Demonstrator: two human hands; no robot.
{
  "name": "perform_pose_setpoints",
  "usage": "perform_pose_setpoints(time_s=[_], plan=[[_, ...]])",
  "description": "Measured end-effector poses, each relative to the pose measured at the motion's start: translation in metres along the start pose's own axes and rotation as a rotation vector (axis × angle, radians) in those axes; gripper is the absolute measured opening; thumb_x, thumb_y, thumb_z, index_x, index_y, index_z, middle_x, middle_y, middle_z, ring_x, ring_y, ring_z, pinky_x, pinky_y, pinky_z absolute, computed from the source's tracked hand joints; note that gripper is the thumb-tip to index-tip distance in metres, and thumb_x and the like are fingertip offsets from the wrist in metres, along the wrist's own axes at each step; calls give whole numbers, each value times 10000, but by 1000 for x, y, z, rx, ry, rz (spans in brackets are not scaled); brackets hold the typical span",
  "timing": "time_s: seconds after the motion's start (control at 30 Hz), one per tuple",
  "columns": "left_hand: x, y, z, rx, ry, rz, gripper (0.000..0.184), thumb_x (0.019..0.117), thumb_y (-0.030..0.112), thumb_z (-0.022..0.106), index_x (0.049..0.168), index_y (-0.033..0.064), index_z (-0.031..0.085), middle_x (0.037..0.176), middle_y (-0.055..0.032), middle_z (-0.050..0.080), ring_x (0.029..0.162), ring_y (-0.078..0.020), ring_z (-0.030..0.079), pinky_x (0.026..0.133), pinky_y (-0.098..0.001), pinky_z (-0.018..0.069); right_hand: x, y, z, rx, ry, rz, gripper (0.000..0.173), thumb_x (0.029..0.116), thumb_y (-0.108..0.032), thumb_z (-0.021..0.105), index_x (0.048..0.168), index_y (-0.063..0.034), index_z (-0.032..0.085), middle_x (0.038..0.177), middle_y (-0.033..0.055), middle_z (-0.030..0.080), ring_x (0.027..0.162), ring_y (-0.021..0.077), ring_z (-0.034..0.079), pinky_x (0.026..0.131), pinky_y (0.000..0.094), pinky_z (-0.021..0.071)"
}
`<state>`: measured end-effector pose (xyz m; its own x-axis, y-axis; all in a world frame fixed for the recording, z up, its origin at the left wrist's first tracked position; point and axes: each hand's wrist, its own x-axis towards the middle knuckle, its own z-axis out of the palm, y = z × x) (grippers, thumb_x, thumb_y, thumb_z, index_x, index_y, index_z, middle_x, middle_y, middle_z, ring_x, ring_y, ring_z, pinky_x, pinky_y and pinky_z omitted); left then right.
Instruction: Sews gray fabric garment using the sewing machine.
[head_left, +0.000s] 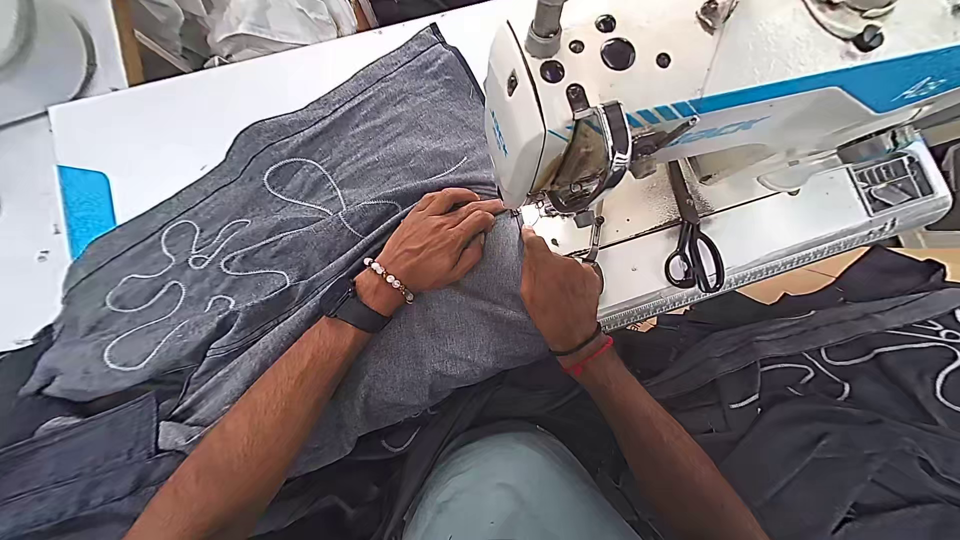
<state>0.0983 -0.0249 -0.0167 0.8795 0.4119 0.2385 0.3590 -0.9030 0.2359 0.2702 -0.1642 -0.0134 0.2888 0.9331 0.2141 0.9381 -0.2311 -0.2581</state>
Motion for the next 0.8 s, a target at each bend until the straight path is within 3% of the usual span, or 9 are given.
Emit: perform_pose_setpoints(time_s=[0.1, 0.2, 0.27, 0.33, 0.53, 0.63, 0.8], plan=[[3, 40, -4, 55, -7, -152, 284, 1010, 175, 471, 1160, 78, 691, 1441, -55, 610, 1418, -308, 473, 1173, -481, 363, 3, 0, 1, 8, 25, 22, 365, 1059, -221, 451, 1304, -157, 714, 593, 44, 616, 483, 249, 593, 431, 408, 433], [-2, 65, 14, -144, 131, -296, 282, 995, 190, 486, 1141, 64, 691, 1429, -53, 611, 1414, -242, 481, 1187, -410, 381, 3, 4, 2, 131, 44, 89, 321, 1043, -320, 534, 1248, -193, 746, 713, 42, 699, 569, 244, 649, 473, 435, 483], [-8, 66, 23, -150, 131, -285, 317, 1043, 253, 480, 1215, 86, 687, 1456, -32, 596, 1421, -220, 476, 1191, -400, 378, 4, 10, -7, 268, -45, 175, 309, 987, -392, 659, 1209, -185, 720, 767, 36, 695, 617, 238, 647, 526, 465, 504], [-11, 61, 23, -94, 86, -240, 352, 1055, 293, 465, 1281, 125, 677, 1482, -14, 575, 1425, -223, 469, 1180, -420, 379, 6, 16, -16, 373, -125, 225, 286, 958, -330, 723, 1176, -151, 676, 739, 17, 661, 615, 220, 628, 545, 461, 511], [-9, 55, 19, 24, 22, -200, 426, 1057, 381, 421, 1445, 368, 596, 1532, 23, 512, 1424, -226, 426, 1168, -444, 314, 10, 22, -24, 368, -196, 224, 233, 1049, -299, 571, 1226, -174, 657, 736, 0, 684, 618, 213, 646, 545, 471, 512], [-9, 57, 19, 47, 2, -200, 439, 1059, 402, 396, 1459, 389, 578, 1541, 21, 499, 1419, -231, 420, 1168, -456, 295, 10, 23, -26, 315, -195, 185, 256, 1070, -306, 510, 1235, -183, 663, 729, 16, 675, 615, 225, 643, 534, 473, 500], [-10, 55, 19, 40, 18, -183, 425, 1055, 403, 415, 1433, 374, 606, 1530, 13, 513, 1405, -245, 434, 1162, -471, 301, -1, 19, -13, 116, 13, 37, 284, 1047, -251, 501, 1224, -175, 709, 639, 33, 628, 516, 237, 596, 451, 427, 435]])
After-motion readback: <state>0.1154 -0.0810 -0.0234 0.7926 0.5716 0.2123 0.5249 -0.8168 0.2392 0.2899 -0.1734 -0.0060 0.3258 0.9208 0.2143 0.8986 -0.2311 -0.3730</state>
